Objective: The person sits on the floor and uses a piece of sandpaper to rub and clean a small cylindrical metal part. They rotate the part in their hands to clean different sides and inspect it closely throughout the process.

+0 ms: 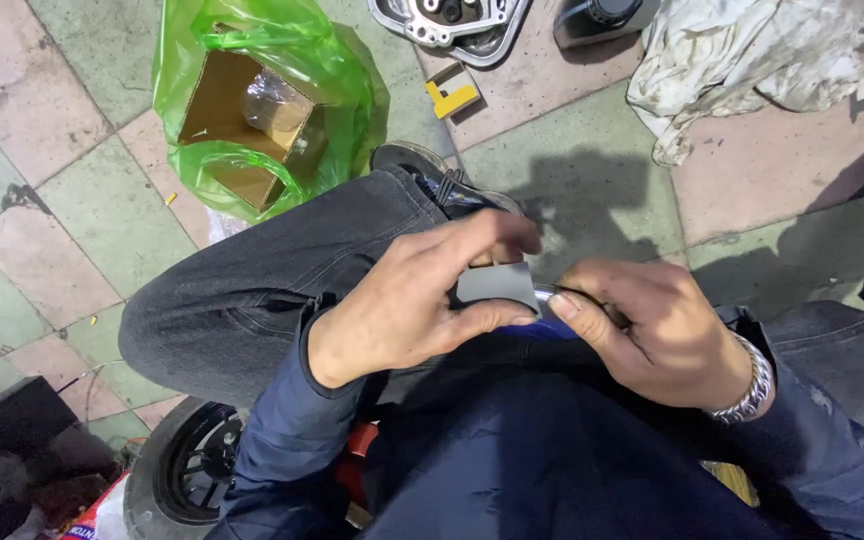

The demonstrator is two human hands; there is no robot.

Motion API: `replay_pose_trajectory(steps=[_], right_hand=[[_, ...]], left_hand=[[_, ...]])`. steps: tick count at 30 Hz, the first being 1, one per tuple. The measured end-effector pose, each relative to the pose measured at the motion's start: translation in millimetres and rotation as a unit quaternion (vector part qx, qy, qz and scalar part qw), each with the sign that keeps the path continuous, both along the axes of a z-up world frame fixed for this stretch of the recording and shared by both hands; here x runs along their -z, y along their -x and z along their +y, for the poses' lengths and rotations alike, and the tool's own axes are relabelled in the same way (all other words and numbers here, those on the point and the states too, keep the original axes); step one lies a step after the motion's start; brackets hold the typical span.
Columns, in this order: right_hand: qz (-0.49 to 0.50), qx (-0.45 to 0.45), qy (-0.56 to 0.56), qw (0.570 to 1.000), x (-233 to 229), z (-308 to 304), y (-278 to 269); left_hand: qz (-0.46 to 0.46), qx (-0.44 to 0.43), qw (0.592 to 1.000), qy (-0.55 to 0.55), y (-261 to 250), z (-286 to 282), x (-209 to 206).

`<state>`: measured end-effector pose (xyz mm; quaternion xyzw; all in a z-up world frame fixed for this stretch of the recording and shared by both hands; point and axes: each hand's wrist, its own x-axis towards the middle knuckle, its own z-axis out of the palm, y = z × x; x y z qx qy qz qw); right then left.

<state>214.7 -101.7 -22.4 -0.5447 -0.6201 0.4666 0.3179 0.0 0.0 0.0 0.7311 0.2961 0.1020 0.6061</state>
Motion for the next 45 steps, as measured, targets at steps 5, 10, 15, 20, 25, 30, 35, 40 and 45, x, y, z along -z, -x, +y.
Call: replay_pose_trajectory(steps=[5,10,15,20,25,30,35,40,45], right_hand=[[0.009,0.007,0.033,0.999,1,-1,-2],[0.020,0.008,0.061,0.998,3,-2,-4],[0.023,0.001,0.052,0.998,2,-2,-3],[0.007,0.015,0.013,1.000,4,-6,5],[-0.054,-0.030,-0.098,0.993,19,-13,-1],[-0.173,-0.226,-0.355,0.890,12,-4,-19],[-0.231,-0.271,-0.408,0.841,13,0,-25],[-0.216,-0.273,-0.377,0.858,18,-3,-24],[-0.023,-0.091,-0.104,0.990,19,-16,-7]], left_hand=[[-0.023,-0.007,0.990,-0.141,-4,-4,3],[-0.013,0.012,0.956,-0.293,-7,-10,1],[0.021,0.062,0.924,-0.376,-6,-19,3],[0.046,0.088,0.921,-0.378,-4,-23,10],[-0.031,0.089,0.992,-0.088,1,-18,21],[-0.078,0.174,0.846,0.498,13,-24,50],[-0.102,0.186,0.816,0.538,9,-25,56],[-0.106,0.189,0.861,0.459,6,-29,54],[-0.040,0.196,0.980,0.014,3,-23,40]])
